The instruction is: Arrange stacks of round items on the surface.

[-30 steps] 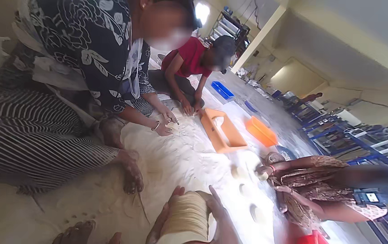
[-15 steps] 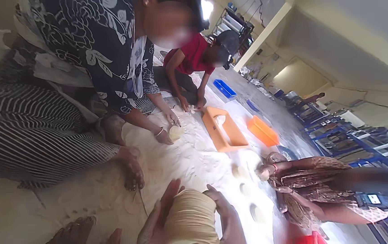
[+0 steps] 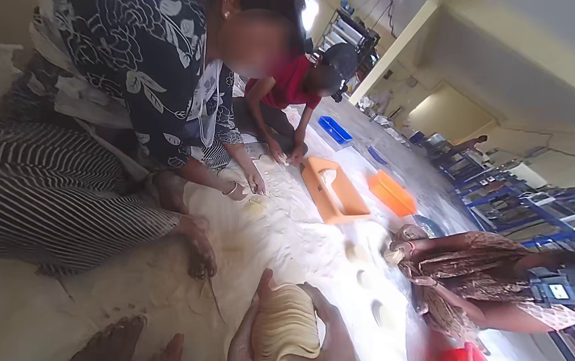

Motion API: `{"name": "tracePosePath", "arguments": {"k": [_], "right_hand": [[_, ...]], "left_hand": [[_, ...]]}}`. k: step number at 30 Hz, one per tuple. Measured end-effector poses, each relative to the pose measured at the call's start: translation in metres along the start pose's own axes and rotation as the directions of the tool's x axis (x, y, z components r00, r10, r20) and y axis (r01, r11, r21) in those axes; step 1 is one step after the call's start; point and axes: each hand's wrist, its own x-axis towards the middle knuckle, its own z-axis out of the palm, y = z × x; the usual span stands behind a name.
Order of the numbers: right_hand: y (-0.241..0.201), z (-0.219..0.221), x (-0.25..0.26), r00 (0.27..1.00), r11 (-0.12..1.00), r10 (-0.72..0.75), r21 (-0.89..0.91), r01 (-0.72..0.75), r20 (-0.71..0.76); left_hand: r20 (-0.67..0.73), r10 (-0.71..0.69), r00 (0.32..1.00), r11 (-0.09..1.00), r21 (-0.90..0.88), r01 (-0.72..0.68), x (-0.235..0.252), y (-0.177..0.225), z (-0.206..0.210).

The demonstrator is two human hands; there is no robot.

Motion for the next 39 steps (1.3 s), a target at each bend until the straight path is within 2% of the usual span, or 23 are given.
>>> {"name": "tracePosePath", "arguments": {"k": [2, 4, 7, 9, 12, 14, 17, 21, 24, 26, 28, 30, 32, 36, 39], "right_hand": [[-0.001, -0.001, 0.001, 0.997, 0.997, 0.083, -0.001, -0.083, -0.003], [-0.001, -0.006, -0.001, 0.991, 0.978, 0.137, 0.157, -0.134, -0.007], [0.013, -0.008, -0.006, 0.956, 0.852, 0.293, 0.459, -0.252, -0.019], [0.03, -0.004, -0.01, 0.861, 0.689, 0.507, 0.619, -0.379, -0.037], [0.063, 0.007, -0.021, 0.652, 0.377, 0.757, 0.788, -0.486, 0.04], [0.081, 0.014, -0.03, 0.577, 0.23, 0.809, 0.841, -0.49, 0.114], [0.09, 0.023, -0.039, 0.531, 0.149, 0.834, 0.864, -0.482, 0.152], [0.086, 0.03, -0.035, 0.533, 0.158, 0.834, 0.866, -0.475, 0.14], [0.068, 0.031, -0.01, 0.582, 0.197, 0.808, 0.887, -0.418, 0.095], [0.049, 0.031, 0.01, 0.639, 0.22, 0.765, 0.899, -0.378, 0.081], [0.025, 0.034, 0.031, 0.723, 0.246, 0.685, 0.905, -0.347, 0.091], [-0.003, 0.041, 0.049, 0.807, 0.266, 0.574, 0.901, -0.344, 0.138], [-0.032, 0.052, 0.066, 0.861, 0.276, 0.47, 0.895, -0.35, 0.192], [-0.085, 0.105, 0.098, 0.919, 0.325, 0.276, 0.873, -0.364, 0.281], [-0.123, 0.154, 0.114, 0.931, 0.381, 0.108, 0.851, -0.362, 0.347]], "left_hand": [[0.031, -0.056, 0.998, 0.998, 0.003, 0.056, 0.001, -0.001, -0.006], [0.008, -0.104, 0.995, 0.987, 0.128, 0.102, -0.001, 0.004, -0.009], [-0.192, -0.144, 0.971, 0.914, 0.35, 0.205, 0.011, 0.001, -0.001], [-0.21, -0.187, 0.96, 0.835, 0.481, 0.268, 0.022, -0.008, -0.013], [-0.251, -0.291, 0.923, 0.662, 0.644, 0.383, 0.032, -0.014, -0.031], [-0.287, -0.336, 0.897, 0.555, 0.709, 0.435, 0.037, -0.015, -0.033], [-0.325, -0.389, 0.862, 0.412, 0.776, 0.478, 0.041, -0.015, -0.029], [-0.39, -0.377, 0.84, 0.22, 0.843, 0.49, 0.051, -0.009, -0.015], [-0.344, -0.353, 0.87, 0.171, 0.89, 0.422, 0.062, 0.011, 0.014], [-0.281, -0.351, 0.893, 0.152, 0.924, 0.35, 0.069, 0.036, 0.037], [-0.219, -0.329, 0.919, 0.126, 0.954, 0.272, 0.072, 0.068, 0.057], [-0.188, -0.287, 0.939, 0.097, 0.97, 0.224, 0.053, 0.11, 0.087], [-0.171, -0.251, 0.953, 0.063, 0.979, 0.193, 0.035, 0.151, 0.109], [-0.158, -0.07, 0.985, -0.004, 0.987, 0.158, -0.016, 0.231, 0.128], [-0.1, 0.12, 0.988, 0.022, 0.995, 0.098, -0.058, 0.279, 0.108]]}}
